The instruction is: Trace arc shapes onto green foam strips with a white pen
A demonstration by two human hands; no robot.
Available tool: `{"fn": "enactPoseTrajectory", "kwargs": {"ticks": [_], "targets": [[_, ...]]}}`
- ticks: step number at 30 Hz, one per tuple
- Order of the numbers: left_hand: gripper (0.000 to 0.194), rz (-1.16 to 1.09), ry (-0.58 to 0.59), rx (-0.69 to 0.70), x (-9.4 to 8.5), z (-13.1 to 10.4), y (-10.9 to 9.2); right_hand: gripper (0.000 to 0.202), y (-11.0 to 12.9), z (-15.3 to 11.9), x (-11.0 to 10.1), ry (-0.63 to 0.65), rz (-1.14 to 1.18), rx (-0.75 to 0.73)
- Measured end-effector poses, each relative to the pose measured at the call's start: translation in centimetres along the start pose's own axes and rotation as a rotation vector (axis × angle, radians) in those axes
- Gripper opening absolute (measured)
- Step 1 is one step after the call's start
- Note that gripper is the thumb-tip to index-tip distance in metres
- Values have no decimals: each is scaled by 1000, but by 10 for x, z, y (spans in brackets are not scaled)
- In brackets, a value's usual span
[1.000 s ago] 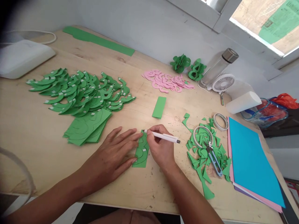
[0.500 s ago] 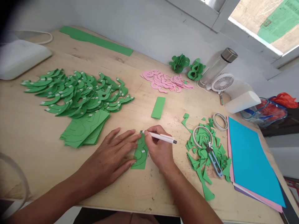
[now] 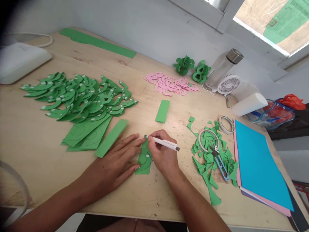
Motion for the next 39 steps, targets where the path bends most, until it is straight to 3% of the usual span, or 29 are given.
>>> {"fn": "enactPoseTrajectory", "kwargs": {"ticks": [26, 31, 36, 39], "targets": [[14, 3, 27, -40, 0, 2, 1, 14, -1, -7, -7, -39, -31, -12], [15, 1, 5, -45, 3, -1, 2, 14, 4, -7, -17, -46, -24, 15], [14, -2, 29, -64, 4, 0, 3, 22, 21, -6, -30, -53, -83, -111], [13, -12, 61, -79, 4, 2, 2, 23, 33, -5, -23, -35, -270, -334]]}}
Point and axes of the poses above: each hand's wrist, its own z-axis towards the middle knuckle, its own x-axis out of the palm, y = z × x, the point moved 9 cm from there along z, towards the middle knuckle, and after that the axes turned 12 degrees about -y, right-handed, at the moved point
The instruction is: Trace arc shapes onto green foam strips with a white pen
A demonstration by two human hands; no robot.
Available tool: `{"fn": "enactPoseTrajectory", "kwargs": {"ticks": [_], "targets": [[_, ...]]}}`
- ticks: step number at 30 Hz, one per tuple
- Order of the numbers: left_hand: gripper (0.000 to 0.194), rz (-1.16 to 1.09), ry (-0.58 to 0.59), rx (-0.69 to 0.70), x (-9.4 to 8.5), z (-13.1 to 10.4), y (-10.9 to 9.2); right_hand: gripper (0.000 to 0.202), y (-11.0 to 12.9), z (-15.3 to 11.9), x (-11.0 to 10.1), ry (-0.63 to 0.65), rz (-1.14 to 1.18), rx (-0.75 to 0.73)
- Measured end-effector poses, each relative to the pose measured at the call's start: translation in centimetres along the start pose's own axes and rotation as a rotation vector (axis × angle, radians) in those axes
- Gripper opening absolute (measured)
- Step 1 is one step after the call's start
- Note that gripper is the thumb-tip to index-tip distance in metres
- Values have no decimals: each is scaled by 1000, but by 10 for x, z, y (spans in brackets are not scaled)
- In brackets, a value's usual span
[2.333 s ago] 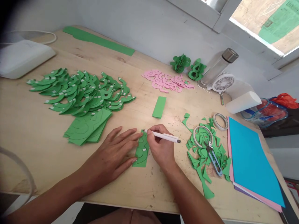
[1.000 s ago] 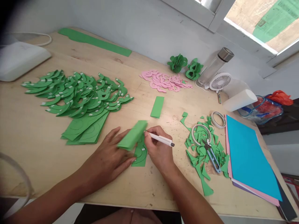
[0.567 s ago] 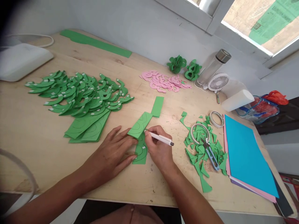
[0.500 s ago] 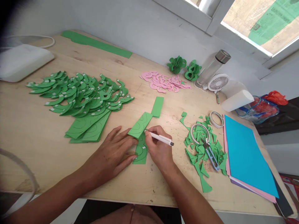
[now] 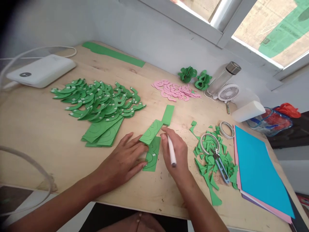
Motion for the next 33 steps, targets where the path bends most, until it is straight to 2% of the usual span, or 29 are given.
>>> {"fn": "enactPoseTrajectory", "kwargs": {"ticks": [2, 4, 8, 15, 25, 33], "targets": [[12, -8, 15, -10, -1, 1, -1, 22, 14, -1, 4, -23, -133, -230], [12, -13, 14, -15, -3, 1, -2, 26, 24, -7, 15, 27, -219, -406], [12, -6, 24, -20, -4, 0, -4, 33, 31, -15, 30, 141, -298, -562], [12, -5, 1, -22, -5, 0, -4, 27, 39, -19, 38, 91, -383, -719], [14, -10, -10, -8, -6, 1, -5, 26, 45, -20, 41, 132, -372, -807], [16, 6, -39, 3, -6, 0, -5, 25, 45, -23, 37, 110, -350, -865]]}}
Point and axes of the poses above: each hand's wrist, its own z-axis towards the middle knuckle, its own x-axis out of the palm, y = z × x, the point moved 9 cm from there along z, towards the middle knuckle, and after that the axes turned 12 degrees about -y, right-handed, at the moved point
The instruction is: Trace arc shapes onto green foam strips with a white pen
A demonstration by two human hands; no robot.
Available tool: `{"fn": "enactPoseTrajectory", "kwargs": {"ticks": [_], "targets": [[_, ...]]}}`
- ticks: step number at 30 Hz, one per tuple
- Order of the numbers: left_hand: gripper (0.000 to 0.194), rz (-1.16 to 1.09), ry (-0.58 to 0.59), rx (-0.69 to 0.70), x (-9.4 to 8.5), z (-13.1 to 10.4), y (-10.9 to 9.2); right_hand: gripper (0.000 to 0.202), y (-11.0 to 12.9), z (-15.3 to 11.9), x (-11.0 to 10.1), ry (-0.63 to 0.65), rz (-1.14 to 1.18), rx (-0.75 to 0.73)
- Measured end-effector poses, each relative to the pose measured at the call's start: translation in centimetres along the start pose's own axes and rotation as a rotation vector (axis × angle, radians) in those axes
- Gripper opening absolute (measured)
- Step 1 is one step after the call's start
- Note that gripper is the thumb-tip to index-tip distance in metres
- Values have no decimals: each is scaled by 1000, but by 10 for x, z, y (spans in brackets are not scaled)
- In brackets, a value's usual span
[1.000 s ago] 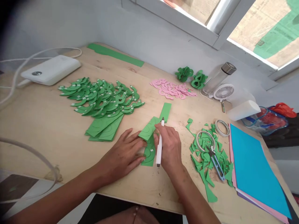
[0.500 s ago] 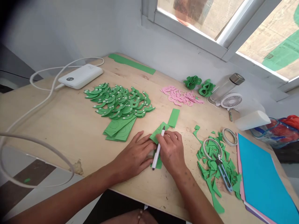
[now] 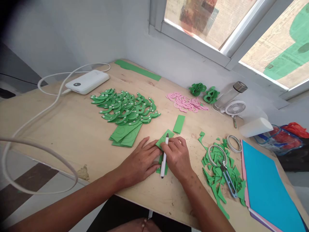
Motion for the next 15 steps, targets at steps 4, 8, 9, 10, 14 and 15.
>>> {"fn": "enactPoseTrajectory", "kwargs": {"ticks": [4, 8, 9, 10, 14, 15], "targets": [[22, -19, 1, -4, -1, 0, 0, 26, -5, 8, -8, -35, 2, 23], [36, -40, -22, -6, -5, 2, -1, 25, 4, 43, -12, -119, -8, 5], [36, -45, -36, -17, -7, 2, -1, 25, 10, 54, -10, -138, 16, -20], [35, -51, -52, -33, -9, 3, 0, 26, 18, 65, -7, -149, 49, -47], [29, -100, -96, -103, -14, 0, 5, 34, 53, 95, 13, -124, 96, -194], [26, -104, -104, -111, -14, -2, 6, 35, 60, 99, 17, -111, 89, -226]]}}
Point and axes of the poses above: each hand's wrist, its own z-axis towards the middle knuckle, its own x-axis out of the palm, y = z × x, the point moved 9 cm from there along z, towards the middle knuckle, and after that the axes turned 12 degrees about -y, right-handed, at the moved point
